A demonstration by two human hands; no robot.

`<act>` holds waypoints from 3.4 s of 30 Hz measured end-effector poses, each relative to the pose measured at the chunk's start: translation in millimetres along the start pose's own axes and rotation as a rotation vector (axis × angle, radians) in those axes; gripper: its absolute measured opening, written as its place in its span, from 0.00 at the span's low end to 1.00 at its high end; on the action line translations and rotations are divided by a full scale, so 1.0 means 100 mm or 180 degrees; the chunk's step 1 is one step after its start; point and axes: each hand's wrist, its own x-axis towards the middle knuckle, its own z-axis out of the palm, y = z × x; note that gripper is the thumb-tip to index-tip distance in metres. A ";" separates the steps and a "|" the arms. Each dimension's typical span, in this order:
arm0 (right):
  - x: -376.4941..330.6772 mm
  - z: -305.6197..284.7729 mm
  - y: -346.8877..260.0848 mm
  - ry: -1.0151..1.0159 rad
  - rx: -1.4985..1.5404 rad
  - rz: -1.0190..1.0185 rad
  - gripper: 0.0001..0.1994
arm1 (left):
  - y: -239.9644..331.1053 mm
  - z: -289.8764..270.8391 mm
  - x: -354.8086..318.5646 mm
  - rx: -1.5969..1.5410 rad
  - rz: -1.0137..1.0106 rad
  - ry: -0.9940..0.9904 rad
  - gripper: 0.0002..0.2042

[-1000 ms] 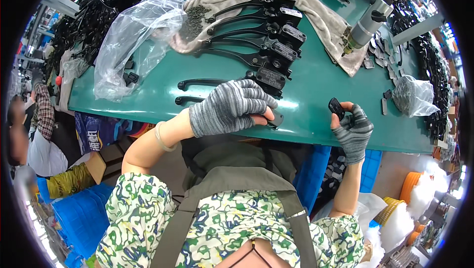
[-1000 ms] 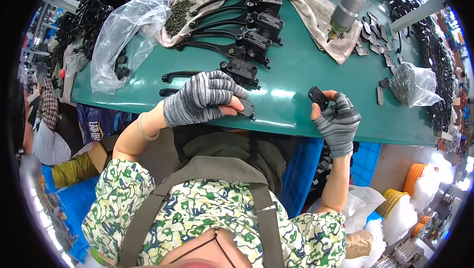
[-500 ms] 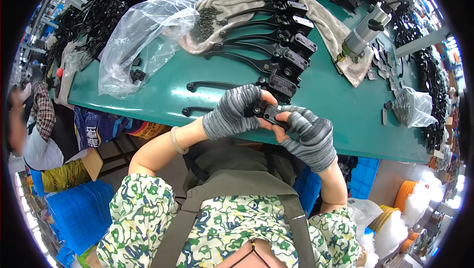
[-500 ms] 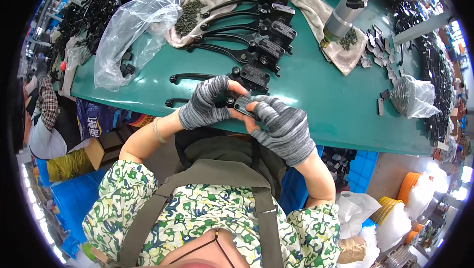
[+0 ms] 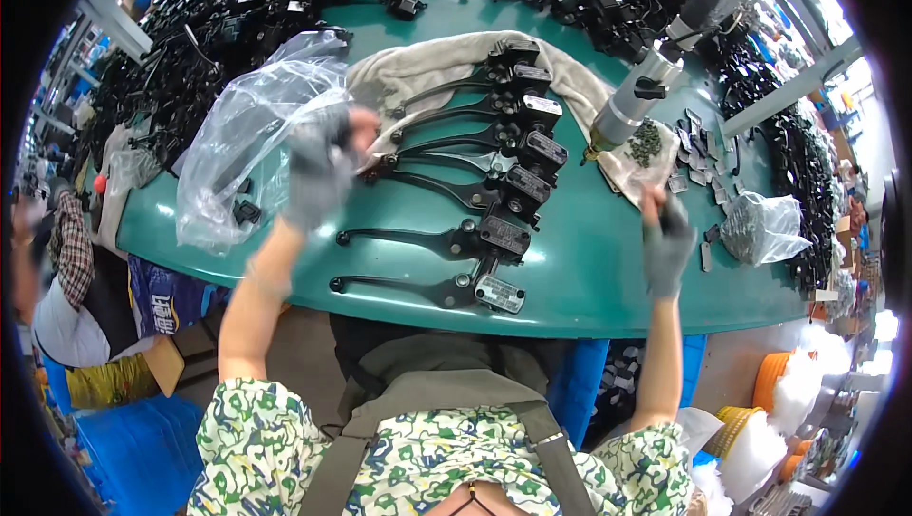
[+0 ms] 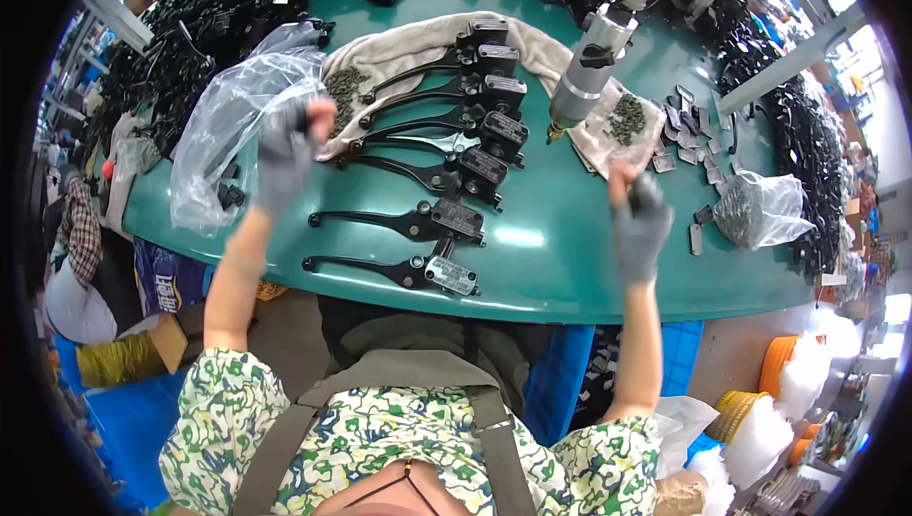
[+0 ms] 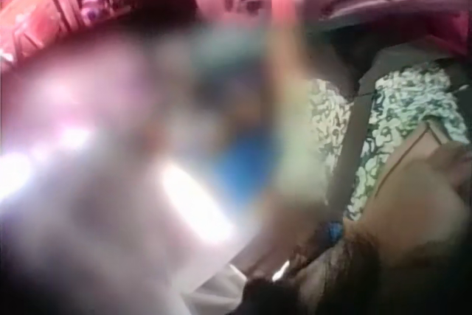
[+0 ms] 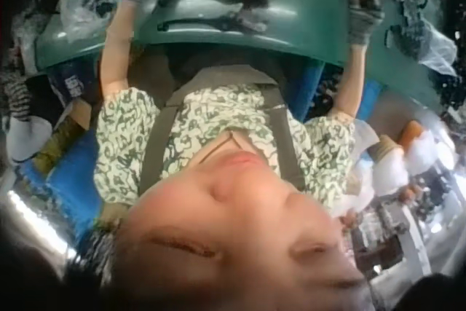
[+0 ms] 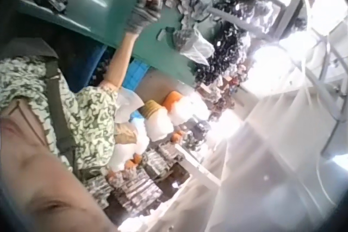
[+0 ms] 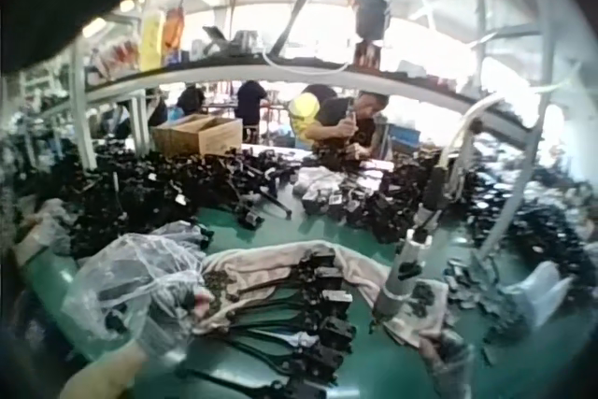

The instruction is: Assembling and screwing components onto brake lever handles using a pneumatic screwdriver at a factory workstation.

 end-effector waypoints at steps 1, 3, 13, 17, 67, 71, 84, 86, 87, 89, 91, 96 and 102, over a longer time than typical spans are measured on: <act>0.34 -0.02 0.06 -0.0224 -0.0652 0.0154 0.09 | -0.17 -0.09 0.31 0.0918 -0.0059 -0.0038 0.09; 0.86 0.08 0.51 -0.0661 -0.1636 -0.0548 0.12 | -0.54 -0.06 0.76 0.1799 -0.0103 -0.0064 0.09; 1.50 0.03 1.72 -0.1213 -0.3246 0.0007 0.11 | -0.69 0.05 1.18 0.2784 -0.0256 -0.1429 0.10; 1.56 -0.04 2.23 -0.0915 -0.1740 -0.1129 0.12 | -0.60 0.10 1.32 0.3061 -0.0022 -0.1769 0.10; 2.38 1.72 0.07 -0.1646 0.1918 0.2121 0.04 | -0.67 1.47 2.06 0.1407 0.1374 0.0057 0.06; 2.32 1.72 -0.02 -0.1636 0.1721 0.1793 0.06 | -0.67 1.43 2.02 0.1447 0.1371 0.0094 0.07; 2.04 0.98 0.40 -0.0539 -0.0295 -0.0815 0.07 | -0.31 0.28 1.60 0.1004 -0.0568 -0.0537 0.08; 2.05 0.33 0.94 -0.0946 -0.1525 -0.1078 0.05 | -0.26 -0.09 1.49 0.1801 -0.0980 -0.0862 0.08; 2.03 0.12 1.32 -0.1249 -0.2198 -0.1329 0.04 | -0.44 -0.15 1.40 0.2120 -0.0886 -0.1128 0.08; 1.88 0.05 2.13 -0.1252 -0.0362 -0.0296 0.05 | -0.61 -0.15 1.33 0.2410 -0.0782 -0.1410 0.08; 1.83 0.08 2.31 -0.1171 0.1484 0.0747 0.05 | -0.59 -0.08 1.23 0.2264 -0.0512 -0.1465 0.09; 1.88 0.06 2.58 -0.1004 0.0886 0.0710 0.05 | -0.65 -0.06 1.20 0.2014 -0.0345 -0.1682 0.09; 1.85 -0.03 2.67 -0.0876 -0.0953 -0.0932 0.06 | -0.67 -0.06 1.15 0.2108 0.0090 -0.1641 0.08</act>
